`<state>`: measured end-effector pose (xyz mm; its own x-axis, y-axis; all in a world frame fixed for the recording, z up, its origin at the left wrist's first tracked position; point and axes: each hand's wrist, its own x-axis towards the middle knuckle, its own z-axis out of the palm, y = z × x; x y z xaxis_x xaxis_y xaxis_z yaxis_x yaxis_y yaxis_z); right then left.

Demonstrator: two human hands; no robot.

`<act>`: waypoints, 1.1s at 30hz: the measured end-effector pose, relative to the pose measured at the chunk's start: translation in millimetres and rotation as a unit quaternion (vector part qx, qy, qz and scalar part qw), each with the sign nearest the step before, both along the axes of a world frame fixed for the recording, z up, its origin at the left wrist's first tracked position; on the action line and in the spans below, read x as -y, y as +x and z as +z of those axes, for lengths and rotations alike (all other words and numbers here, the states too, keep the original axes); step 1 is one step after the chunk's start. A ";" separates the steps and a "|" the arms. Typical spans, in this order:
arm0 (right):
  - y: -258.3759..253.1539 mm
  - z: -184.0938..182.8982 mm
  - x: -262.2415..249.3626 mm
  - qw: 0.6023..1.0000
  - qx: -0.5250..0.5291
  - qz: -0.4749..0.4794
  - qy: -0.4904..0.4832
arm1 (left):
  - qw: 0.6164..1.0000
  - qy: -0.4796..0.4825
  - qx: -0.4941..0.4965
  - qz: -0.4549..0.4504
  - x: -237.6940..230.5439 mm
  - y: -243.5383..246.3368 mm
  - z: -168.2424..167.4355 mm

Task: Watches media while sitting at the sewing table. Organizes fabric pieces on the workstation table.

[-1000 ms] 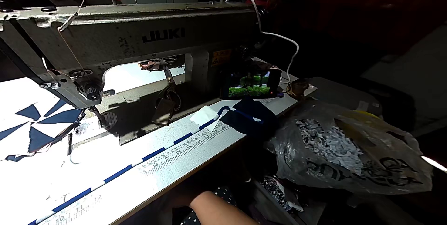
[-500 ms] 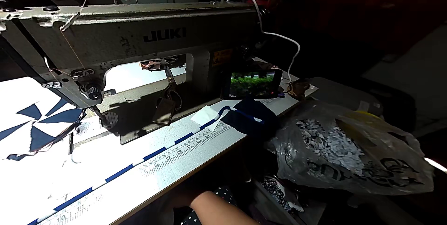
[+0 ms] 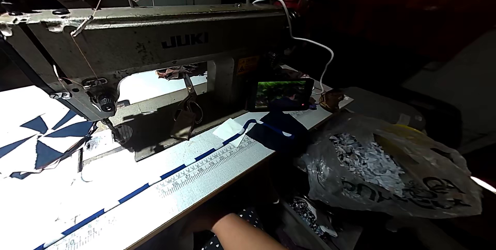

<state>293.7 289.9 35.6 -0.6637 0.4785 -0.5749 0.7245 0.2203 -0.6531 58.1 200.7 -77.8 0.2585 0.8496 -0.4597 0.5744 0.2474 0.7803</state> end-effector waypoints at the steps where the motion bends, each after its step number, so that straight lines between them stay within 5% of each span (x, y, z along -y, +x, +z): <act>1: -0.2 -1.1 0.0 1.000 -0.002 0.001 0.000 | 1.000 0.000 -0.001 -0.004 -0.3 -2.4 -3.9; 6: -1.6 -5.2 -0.7 1.000 0.006 -0.002 -0.006 | 0.998 -0.048 -0.030 -0.014 -3.6 13.2 31.8; 12: -0.3 -7.4 0.7 1.000 -0.012 -0.018 -0.005 | 0.999 -0.009 -0.026 -0.021 -1.0 8.6 18.6; 19: 0.0 -5.8 0.5 1.000 -0.008 -0.022 -0.011 | 0.998 -0.046 -0.037 -0.007 -0.3 19.3 45.8; 23: -0.1 -6.1 -0.5 1.000 -0.006 -0.011 -0.008 | 0.999 -0.032 -0.037 -0.011 -1.2 6.5 18.2; 29: 0.2 -2.1 0.3 1.000 0.001 -0.020 -0.015 | 0.996 -0.081 -0.028 0.033 -0.6 26.9 53.1; 33: 0.4 -1.9 0.2 1.000 -0.005 -0.017 -0.018 | 0.997 -0.067 -0.017 0.025 -0.9 18.3 34.8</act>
